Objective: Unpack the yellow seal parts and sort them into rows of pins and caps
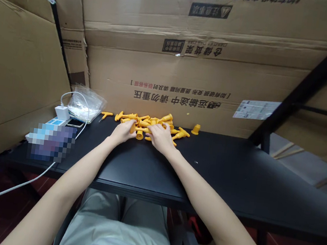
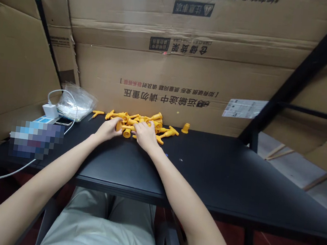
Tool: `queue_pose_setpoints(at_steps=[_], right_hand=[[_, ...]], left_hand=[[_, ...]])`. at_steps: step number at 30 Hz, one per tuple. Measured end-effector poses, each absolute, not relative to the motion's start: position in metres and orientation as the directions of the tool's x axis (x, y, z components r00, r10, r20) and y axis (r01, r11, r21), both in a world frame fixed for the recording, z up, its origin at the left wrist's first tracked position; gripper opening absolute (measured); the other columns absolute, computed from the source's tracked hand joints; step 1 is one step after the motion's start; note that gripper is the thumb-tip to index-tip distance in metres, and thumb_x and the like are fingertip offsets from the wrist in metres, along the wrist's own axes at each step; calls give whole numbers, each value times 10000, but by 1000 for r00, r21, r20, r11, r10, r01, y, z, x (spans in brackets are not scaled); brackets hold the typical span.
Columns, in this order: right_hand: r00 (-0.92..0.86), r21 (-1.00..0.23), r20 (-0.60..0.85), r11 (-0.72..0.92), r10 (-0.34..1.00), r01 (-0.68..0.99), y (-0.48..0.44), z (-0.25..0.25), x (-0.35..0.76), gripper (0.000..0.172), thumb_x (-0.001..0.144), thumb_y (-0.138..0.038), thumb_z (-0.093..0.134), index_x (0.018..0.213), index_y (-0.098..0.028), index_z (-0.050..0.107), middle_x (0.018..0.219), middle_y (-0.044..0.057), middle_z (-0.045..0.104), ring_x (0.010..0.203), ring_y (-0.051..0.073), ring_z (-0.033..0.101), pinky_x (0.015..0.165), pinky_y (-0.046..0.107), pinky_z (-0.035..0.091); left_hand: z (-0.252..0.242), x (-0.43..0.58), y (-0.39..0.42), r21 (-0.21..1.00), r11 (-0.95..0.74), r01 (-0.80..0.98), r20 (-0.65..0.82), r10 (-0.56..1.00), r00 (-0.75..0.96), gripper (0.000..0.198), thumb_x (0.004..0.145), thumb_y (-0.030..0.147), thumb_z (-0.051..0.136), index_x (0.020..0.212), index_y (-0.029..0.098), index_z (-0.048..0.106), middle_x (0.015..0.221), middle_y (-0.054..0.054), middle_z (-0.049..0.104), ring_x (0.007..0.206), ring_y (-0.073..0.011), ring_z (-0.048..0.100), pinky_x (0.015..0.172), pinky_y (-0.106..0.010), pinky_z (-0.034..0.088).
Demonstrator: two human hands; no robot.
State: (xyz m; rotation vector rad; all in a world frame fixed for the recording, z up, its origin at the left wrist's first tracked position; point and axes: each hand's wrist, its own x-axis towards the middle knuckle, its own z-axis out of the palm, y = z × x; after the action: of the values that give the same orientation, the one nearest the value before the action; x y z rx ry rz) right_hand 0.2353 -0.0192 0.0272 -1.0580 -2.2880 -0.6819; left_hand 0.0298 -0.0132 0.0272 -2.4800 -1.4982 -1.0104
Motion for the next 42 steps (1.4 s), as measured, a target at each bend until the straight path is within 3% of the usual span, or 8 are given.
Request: queue_pose_setpoints(at_steps=[5, 10, 18, 24, 28, 34, 37, 42], right_hand=[[-567, 259, 656, 558, 497, 788, -19, 26, 235, 221, 952, -245, 424, 989, -159, 624, 930, 112, 683, 938, 244, 536, 919, 407, 241], [-609, 299, 617, 568, 498, 767, -17, 26, 234, 216, 950, -227, 422, 976, -168, 629, 913, 104, 676, 925, 241, 517, 919, 412, 234], [-651, 321, 578, 596, 493, 736, -19, 22, 233, 296, 938, -126, 359, 1036, -197, 630, 971, 93, 681, 989, 246, 517, 955, 459, 227], [-669, 305, 545, 624, 505, 720, -18, 19, 231, 247, 947, -179, 399, 1011, -196, 637, 967, 91, 675, 984, 242, 526, 970, 479, 244], [-653, 280, 534, 617, 536, 735, -14, 15, 230, 222, 943, -215, 436, 1029, -162, 633, 988, 112, 663, 968, 243, 541, 951, 443, 297], [-605, 188, 560, 624, 566, 758, -13, 10, 229, 318, 958, -238, 406, 1204, -118, 566, 1069, 149, 651, 966, 256, 566, 895, 415, 359], [-589, 163, 544, 614, 598, 772, -15, 11, 228, 342, 962, -237, 391, 1245, -115, 538, 1088, 164, 648, 978, 269, 571, 884, 427, 353], [-565, 134, 515, 591, 645, 796, -17, 17, 231, 250, 949, -194, 403, 1081, -137, 608, 1006, 144, 667, 944, 266, 569, 838, 402, 328]], left_hand=[[26, 28, -11, 407, -498, 765, 501, 823, 269, 387, 687, 184, 638, 1064, 168, 555, 808, -30, 660, 737, -173, 619, 707, -291, 481], [22, 26, -6, 498, -482, 721, 448, 855, 262, 324, 637, 185, 652, 947, 170, 558, 594, 69, 491, 568, -111, 492, 593, -240, 413], [22, 21, -7, 744, -293, 600, 162, 951, 264, 274, 680, 197, 638, 925, 166, 519, 532, 94, 482, 384, -64, 461, 412, -188, 373], [23, 19, -10, 778, -208, 593, 50, 961, 272, 264, 693, 183, 650, 914, 158, 509, 483, 90, 496, 351, -74, 470, 380, -183, 381], [24, 21, -12, 680, -277, 679, 140, 958, 251, 307, 699, 184, 628, 985, 169, 516, 565, 77, 533, 409, -86, 520, 448, -205, 436], [26, 22, -12, 311, -469, 826, 435, 843, 315, 349, 742, 200, 593, 1086, 185, 540, 937, -54, 675, 856, -200, 655, 764, -307, 514], [25, 23, -12, 232, -491, 840, 508, 797, 326, 400, 776, 191, 573, 1172, 194, 515, 1144, -96, 642, 1016, -221, 631, 841, -324, 510], [24, 28, -13, 168, -495, 852, 485, 794, 366, 438, 808, 202, 557, 1234, 158, 468, 1197, -136, 618, 1038, -238, 632, 838, -336, 520]])
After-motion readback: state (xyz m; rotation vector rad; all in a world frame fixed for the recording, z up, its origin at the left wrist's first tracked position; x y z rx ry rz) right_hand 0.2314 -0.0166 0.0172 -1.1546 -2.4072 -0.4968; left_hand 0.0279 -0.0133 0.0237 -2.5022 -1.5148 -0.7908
